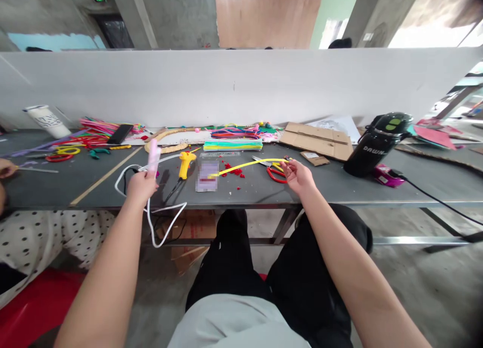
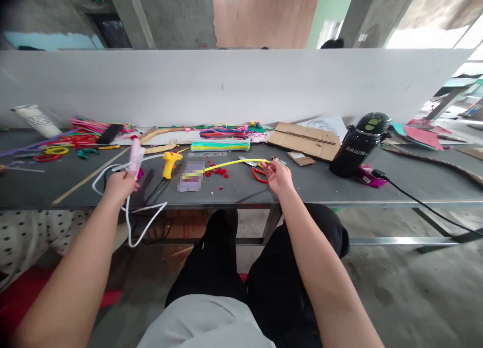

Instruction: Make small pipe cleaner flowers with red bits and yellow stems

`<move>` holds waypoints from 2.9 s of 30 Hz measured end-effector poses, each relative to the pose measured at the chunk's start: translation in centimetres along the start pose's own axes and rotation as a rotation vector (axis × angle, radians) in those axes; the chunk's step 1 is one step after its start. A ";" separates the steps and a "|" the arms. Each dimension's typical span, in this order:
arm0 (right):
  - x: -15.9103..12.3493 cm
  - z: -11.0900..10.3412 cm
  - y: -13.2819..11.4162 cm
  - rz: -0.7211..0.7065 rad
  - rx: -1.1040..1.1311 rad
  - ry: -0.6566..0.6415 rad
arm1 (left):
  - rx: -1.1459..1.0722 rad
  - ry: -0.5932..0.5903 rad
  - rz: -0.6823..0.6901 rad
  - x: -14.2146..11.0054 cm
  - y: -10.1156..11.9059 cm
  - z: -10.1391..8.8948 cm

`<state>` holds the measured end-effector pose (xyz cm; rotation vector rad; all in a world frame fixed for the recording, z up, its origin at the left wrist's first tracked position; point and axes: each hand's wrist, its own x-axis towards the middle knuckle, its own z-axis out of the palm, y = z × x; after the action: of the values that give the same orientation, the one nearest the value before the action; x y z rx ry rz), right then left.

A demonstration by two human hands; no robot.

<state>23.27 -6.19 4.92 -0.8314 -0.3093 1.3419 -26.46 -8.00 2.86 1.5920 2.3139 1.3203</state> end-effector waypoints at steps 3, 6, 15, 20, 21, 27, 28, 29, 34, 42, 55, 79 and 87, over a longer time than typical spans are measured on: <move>-0.1 0.0 -0.1 0.003 0.003 -0.014 | -0.152 0.128 -0.097 -3.5 0.2 -3.0; 0.2 -0.3 -0.4 -0.006 0.000 -0.025 | -0.533 0.372 -0.156 -7.8 2.3 -6.2; -2.4 0.2 0.9 -0.291 -0.292 -0.385 | -0.896 -0.200 0.096 -15.8 14.0 -4.2; -6.3 3.1 5.2 -0.363 -0.584 -0.713 | -0.876 -0.499 0.147 -15.5 17.0 1.2; -6.9 3.6 5.8 -0.325 -0.613 -0.763 | -0.874 -0.525 0.147 -15.6 17.3 1.8; -8.6 4.0 7.2 -0.310 -0.634 -0.766 | -0.823 -0.644 0.098 -17.5 17.7 3.5; -8.7 3.8 7.2 -0.303 -0.646 -0.746 | -0.813 -0.652 0.092 -17.7 17.6 3.6; -8.7 3.6 7.2 -0.286 -0.655 -0.727 | -0.800 -0.654 0.090 -17.8 17.6 3.8; -7.1 2.9 7.4 -0.280 -0.666 -0.599 | -0.659 -0.691 0.136 -16.0 19.1 5.2; -4.7 2.5 7.0 -0.364 -0.719 -0.516 | -0.646 -0.625 0.101 -15.6 21.5 8.4; -4.2 1.6 6.8 -0.298 -0.762 -0.560 | -0.762 -0.569 -0.036 -16.9 20.1 9.0; -5.0 0.1 3.6 -0.205 -0.716 -0.686 | -1.023 -0.828 -0.188 -16.9 18.0 8.8; -4.8 -0.1 4.1 -0.254 -0.787 -0.608 | -0.841 -0.752 -0.086 -17.6 18.3 8.9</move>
<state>19.19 -10.68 3.28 -0.9536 -1.4383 1.1993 -0.34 -14.23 2.00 1.3196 1.1447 1.1409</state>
